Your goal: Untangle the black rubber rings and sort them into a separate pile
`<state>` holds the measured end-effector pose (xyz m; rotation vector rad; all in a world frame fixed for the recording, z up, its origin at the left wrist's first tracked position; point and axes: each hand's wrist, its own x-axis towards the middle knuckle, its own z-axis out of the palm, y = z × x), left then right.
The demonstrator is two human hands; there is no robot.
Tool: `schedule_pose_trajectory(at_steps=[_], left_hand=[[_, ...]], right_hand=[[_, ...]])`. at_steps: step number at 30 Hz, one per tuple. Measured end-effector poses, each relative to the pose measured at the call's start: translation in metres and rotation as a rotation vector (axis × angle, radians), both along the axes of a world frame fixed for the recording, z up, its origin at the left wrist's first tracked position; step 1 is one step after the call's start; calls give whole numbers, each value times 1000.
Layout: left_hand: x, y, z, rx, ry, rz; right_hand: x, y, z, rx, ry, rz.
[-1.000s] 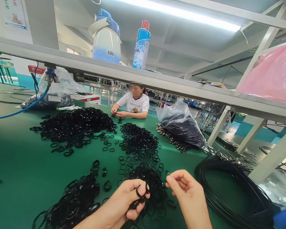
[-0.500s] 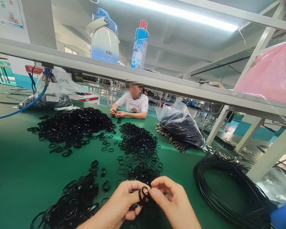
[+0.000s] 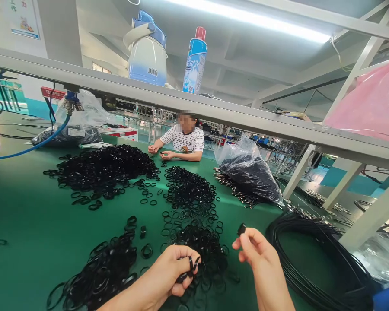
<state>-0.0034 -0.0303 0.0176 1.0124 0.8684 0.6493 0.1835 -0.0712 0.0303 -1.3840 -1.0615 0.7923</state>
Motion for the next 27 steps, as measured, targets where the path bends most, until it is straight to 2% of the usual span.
schedule_pose_trajectory(at_steps=[2,4,8,12,17,19,24,26,27], left_hand=[[2,3,-4,56,64,-11],[4,4,-6,162,118,0],[9,1,-4,309,129,29],[9,-4,2,267,101,31],[3,-8,5,208,44,-23],[1,-8,5,186,54,-34],[2,-8,5,102,-80,-41],[3,-8,7,63,-140,-52],[3,-8,8,51,-162,-57]], right_hand=[[-1,0,2,-15,-46,19],[-7,0,1,-19,-90,99],[-22,0,-7,45,-149,203],[-28,1,-14,76,-205,287],[-27,1,-12,61,-126,361],[-21,1,-10,53,-95,307],[-2,1,-7,-13,-16,-52],[2,2,-8,-18,-31,-122],[2,3,-9,-13,-57,-115]])
